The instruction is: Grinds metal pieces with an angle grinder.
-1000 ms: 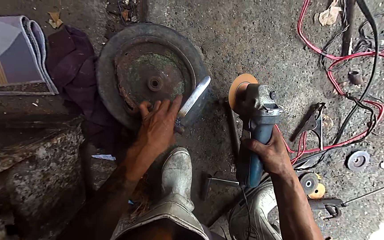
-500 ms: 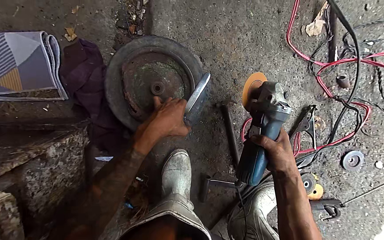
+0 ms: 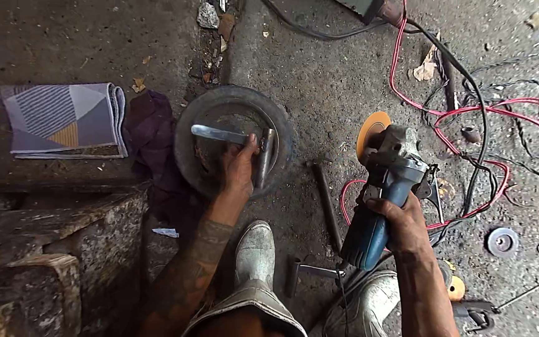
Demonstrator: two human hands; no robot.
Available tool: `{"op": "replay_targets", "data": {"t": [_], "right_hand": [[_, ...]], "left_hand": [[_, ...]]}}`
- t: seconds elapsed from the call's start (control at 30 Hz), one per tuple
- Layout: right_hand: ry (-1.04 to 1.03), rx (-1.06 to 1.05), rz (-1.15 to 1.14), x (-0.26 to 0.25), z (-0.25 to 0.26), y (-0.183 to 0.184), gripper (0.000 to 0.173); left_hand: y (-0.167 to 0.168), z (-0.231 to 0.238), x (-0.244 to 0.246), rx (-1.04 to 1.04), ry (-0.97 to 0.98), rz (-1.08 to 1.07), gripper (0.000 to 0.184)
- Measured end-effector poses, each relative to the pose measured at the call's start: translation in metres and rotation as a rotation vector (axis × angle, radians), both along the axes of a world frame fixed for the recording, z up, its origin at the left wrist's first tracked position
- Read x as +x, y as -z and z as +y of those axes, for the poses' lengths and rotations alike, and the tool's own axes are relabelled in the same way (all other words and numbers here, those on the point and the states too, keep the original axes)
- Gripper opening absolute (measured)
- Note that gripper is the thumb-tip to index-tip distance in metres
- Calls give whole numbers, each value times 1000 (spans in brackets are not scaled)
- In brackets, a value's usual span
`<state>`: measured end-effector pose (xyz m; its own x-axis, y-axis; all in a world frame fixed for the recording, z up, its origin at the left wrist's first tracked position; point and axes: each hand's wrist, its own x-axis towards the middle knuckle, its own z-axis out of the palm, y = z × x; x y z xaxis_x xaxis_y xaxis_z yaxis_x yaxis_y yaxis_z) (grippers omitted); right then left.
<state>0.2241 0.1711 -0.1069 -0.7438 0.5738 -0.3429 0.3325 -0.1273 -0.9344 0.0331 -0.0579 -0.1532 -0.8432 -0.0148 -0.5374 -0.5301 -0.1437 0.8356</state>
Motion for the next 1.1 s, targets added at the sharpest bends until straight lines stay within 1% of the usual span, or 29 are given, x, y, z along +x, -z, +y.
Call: {"op": "replay_targets", "data": {"t": [0.07, 0.1, 0.13, 0.17, 0.2, 0.23, 0.27, 0.3, 0.33, 0.37, 0.43, 0.5, 0.57, 0.63, 0.67, 0.7, 0.77, 0.8, 0.83, 0.87, 0.9, 0.97, 1.03, 1.1], "right_hand": [[-22, 16, -8, -2, -3, -5, 58], [-37, 23, -8, -2, -5, -8, 59], [-46, 29, -14, -3, -6, -11, 60], [-55, 37, -21, -4, -8, -14, 61], [-65, 39, -23, -6, -9, -17, 62], [-73, 39, -24, -8, -10, -20, 63], [-82, 40, -26, -9, -12, -22, 63], [-89, 38, -28, -10, -15, -24, 63], [-92, 43, -35, -12, -18, -25, 63], [-97, 53, -41, -13, -21, -25, 62], [-111, 77, -53, -16, -25, -24, 61], [-120, 86, -76, -16, -29, -19, 61], [-133, 73, -107, -14, -34, -16, 63], [-139, 64, -128, -14, -39, -14, 64], [-142, 55, -125, -13, -41, -13, 64], [-141, 48, -118, -13, -42, -11, 64], [-141, 42, -113, -11, -43, -9, 63], [-139, 36, -115, -10, -43, -8, 64], [-135, 25, -114, -9, -43, -7, 64], [-128, 15, -111, -10, -43, -6, 65], [-116, 8, -106, -11, -43, -4, 65], [-103, -6, -107, -12, -44, -3, 63], [-101, -9, -119, -10, -47, -1, 62], [-107, -4, -127, -8, -49, 1, 62]], "left_hand": [[3, 0, 10, 45, -20, -134, 35], [2, -2, 15, 53, 19, -187, 38], [-1, -6, 21, 34, 102, -211, 38], [-6, -11, 27, -24, 207, -173, 36], [-10, -16, 33, -142, 292, -62, 32], [-10, -23, 38, -328, 357, 117, 30], [-7, -31, 39, -562, 404, 319, 30], [-3, -40, 35, -800, 453, 460, 34], [3, -48, 28, -995, 516, 522, 38], [7, -56, 20, -1119, 587, 513, 42], [15, -65, 9, -1238, 708, 434, 49], [20, -69, 8, -1301, 782, 436, 48], [17, -71, 8, -1300, 866, 431, 47], [10, -76, -2, -1195, 930, 376, 42], [6, -82, -12, -1074, 942, 327, 38], [2, -89, -23, -889, 918, 269, 32], [-5, -105, -33, -444, 742, 201, 22], [-8, -109, -33, -284, 627, 193, 20], [-9, -108, -32, -179, 506, 198, 18], [-8, -103, -31, -117, 387, 206, 17], [-5, -95, -32, -90, 281, 231, 18], [10, -74, -39, -28, 121, 338, 28], [23, -49, -54, 165, -45, 391, 42], [22, -26, -76, 350, -182, 347, 47]]}}
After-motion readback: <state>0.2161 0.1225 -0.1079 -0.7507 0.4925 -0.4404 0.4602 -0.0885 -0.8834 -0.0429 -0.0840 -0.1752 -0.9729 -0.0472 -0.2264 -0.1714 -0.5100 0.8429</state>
